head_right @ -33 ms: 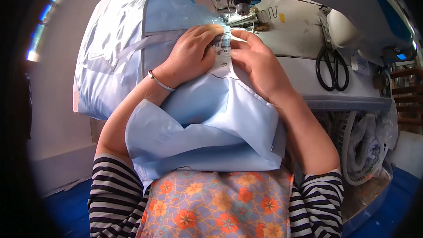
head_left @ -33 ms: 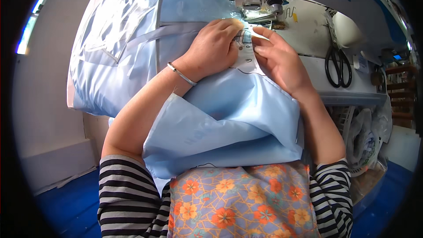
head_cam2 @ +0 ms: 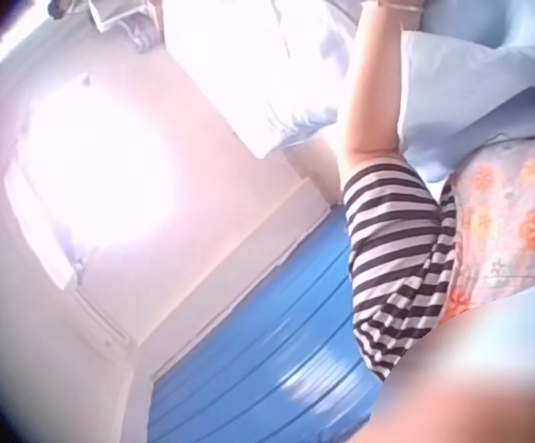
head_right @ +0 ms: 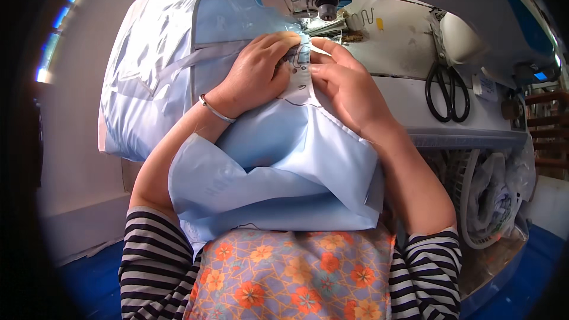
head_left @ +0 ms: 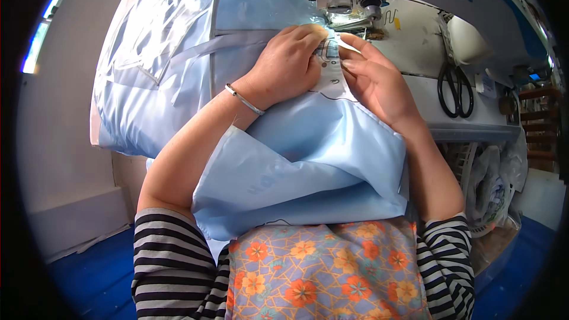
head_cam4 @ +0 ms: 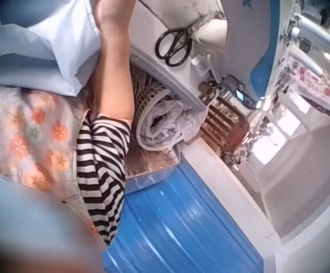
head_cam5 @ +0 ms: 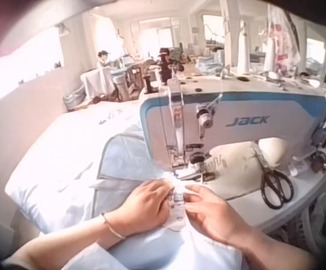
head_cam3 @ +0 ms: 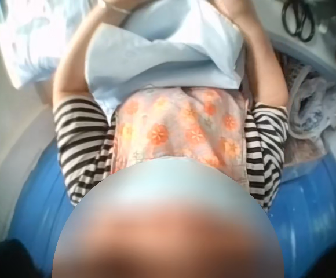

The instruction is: Operating an industrial sewing machine to assemble light blue fabric items and trimming thread with scissors.

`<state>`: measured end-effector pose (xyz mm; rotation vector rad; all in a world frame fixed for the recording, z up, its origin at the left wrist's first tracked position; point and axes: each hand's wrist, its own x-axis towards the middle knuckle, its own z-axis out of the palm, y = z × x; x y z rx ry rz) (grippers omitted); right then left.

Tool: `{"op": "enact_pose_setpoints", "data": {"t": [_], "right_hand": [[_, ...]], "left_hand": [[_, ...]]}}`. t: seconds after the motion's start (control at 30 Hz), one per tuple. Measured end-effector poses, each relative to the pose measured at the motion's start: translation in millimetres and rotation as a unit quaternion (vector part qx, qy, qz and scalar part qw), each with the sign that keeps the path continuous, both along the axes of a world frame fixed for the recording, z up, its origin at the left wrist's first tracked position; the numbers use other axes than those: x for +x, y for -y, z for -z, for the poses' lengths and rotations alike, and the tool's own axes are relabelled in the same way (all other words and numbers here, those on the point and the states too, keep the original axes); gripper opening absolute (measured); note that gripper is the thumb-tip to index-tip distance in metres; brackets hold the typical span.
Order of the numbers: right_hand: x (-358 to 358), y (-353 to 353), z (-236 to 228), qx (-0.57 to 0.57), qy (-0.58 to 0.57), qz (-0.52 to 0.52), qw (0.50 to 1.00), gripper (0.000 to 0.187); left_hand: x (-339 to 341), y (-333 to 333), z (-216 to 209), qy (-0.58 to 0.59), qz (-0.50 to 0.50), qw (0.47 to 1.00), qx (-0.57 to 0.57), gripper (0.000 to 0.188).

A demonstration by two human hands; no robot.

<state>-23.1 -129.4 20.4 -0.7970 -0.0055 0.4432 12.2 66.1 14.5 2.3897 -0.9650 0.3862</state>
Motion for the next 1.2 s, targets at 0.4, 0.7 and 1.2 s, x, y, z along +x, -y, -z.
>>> {"op": "enact_pose_setpoints", "data": {"t": [0.4, 0.7, 1.2], "right_hand": [[-0.4, -19.1, 0.8, 0.071, -0.015, 0.067, 0.995, 0.045], [8.8, -11.2, 10.0, 0.068, 0.010, 0.052, 0.996, 0.045], [12.3, 22.6, -2.7, -0.181, 0.089, -0.050, 0.978, 0.032]], "left_hand": [[1.6, 2.8, -2.2, -0.030, -0.006, 0.999, -0.017, 0.041], [1.9, 3.4, -6.0, -0.039, -0.010, 0.999, 0.003, 0.041], [-1.6, 11.9, -3.3, 0.068, -0.042, 0.996, 0.050, 0.035]]}}
